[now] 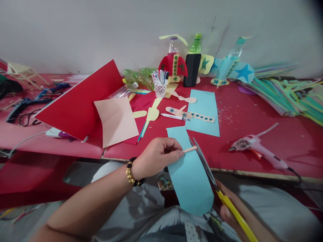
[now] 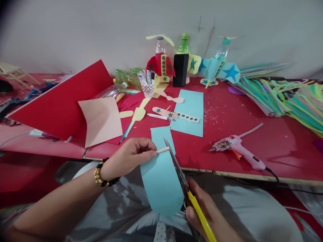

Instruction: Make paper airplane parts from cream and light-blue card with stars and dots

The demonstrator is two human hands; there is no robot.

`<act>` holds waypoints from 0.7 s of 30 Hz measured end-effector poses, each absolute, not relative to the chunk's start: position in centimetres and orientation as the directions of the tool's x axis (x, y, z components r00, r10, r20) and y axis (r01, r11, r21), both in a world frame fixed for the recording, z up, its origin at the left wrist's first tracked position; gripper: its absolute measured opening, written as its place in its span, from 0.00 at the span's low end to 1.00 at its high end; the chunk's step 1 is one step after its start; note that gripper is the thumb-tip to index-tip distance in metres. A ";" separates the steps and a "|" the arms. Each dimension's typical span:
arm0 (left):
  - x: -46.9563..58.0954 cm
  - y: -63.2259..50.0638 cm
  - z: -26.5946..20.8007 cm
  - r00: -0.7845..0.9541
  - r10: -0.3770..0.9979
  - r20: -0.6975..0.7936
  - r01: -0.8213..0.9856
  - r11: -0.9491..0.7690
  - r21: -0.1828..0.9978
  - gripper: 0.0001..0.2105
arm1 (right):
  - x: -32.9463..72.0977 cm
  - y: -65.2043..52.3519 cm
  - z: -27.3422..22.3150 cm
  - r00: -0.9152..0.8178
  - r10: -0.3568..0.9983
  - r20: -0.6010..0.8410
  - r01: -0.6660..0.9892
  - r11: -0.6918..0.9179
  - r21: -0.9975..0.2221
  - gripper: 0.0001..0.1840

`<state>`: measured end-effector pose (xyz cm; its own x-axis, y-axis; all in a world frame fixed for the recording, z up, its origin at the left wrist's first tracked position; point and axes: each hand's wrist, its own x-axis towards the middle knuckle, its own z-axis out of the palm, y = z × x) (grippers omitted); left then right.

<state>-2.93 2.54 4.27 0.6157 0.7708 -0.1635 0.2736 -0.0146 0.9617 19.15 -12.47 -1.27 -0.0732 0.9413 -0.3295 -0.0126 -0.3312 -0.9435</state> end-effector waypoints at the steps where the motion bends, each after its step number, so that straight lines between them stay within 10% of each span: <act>1: -2.9 2.5 4.3 0.615 0.771 -0.166 0.273 -0.010 0.962 0.09 | 19.2 -12.5 -1.4 -0.119 0.940 -0.319 -0.042 -0.326 -0.944 0.29; 21: -2.6 2.1 4.4 0.611 0.765 -0.202 0.281 0.029 0.959 0.10 | 18.5 -11.8 -0.2 -0.068 0.948 -0.311 0.005 -0.312 -0.950 0.29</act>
